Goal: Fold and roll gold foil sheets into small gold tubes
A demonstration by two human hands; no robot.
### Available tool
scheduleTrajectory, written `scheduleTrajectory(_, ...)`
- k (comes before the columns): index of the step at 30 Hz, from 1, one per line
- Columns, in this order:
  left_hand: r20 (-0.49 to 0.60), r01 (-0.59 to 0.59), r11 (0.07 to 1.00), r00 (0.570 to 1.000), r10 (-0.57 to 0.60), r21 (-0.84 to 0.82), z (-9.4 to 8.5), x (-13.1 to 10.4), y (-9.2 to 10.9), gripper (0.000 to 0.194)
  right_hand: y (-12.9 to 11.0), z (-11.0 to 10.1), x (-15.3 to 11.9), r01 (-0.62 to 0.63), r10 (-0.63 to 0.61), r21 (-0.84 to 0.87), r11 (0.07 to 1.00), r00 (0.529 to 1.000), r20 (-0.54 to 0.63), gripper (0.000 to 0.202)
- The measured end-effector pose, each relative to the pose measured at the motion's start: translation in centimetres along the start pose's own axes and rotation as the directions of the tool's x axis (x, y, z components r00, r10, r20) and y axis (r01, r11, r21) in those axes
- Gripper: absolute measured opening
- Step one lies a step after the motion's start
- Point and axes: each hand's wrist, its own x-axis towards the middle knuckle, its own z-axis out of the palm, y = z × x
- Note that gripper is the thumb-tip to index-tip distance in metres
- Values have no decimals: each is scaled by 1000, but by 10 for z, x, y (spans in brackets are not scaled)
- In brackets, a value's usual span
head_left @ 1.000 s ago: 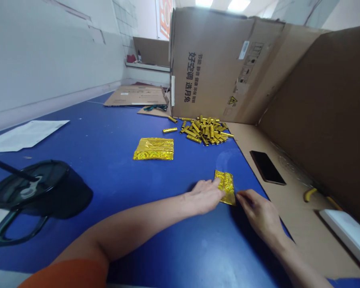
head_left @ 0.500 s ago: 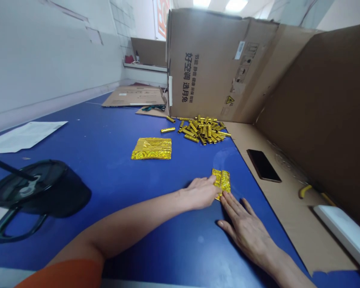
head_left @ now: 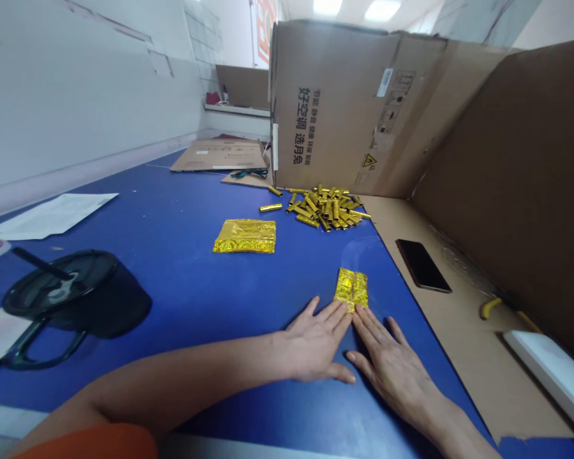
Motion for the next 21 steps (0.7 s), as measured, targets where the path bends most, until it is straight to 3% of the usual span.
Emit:
scheduleTrajectory(8,25,-19,999,999,20,-36,3,2,-7,83,0,5,-4,-21,21,17,1000,1000,-1,58)
scheduleTrajectory(15,-7,16,999,1000,-16,46,-5,5,-16,78,-17,3,-1,-70,69,-54,996,997,-29,52)
scheduleTrajectory(21,-36,50,997,998,-48,55,-12,5,-20,72,-32,-4,-2,-3,2,-46,999,1000,-9,57)
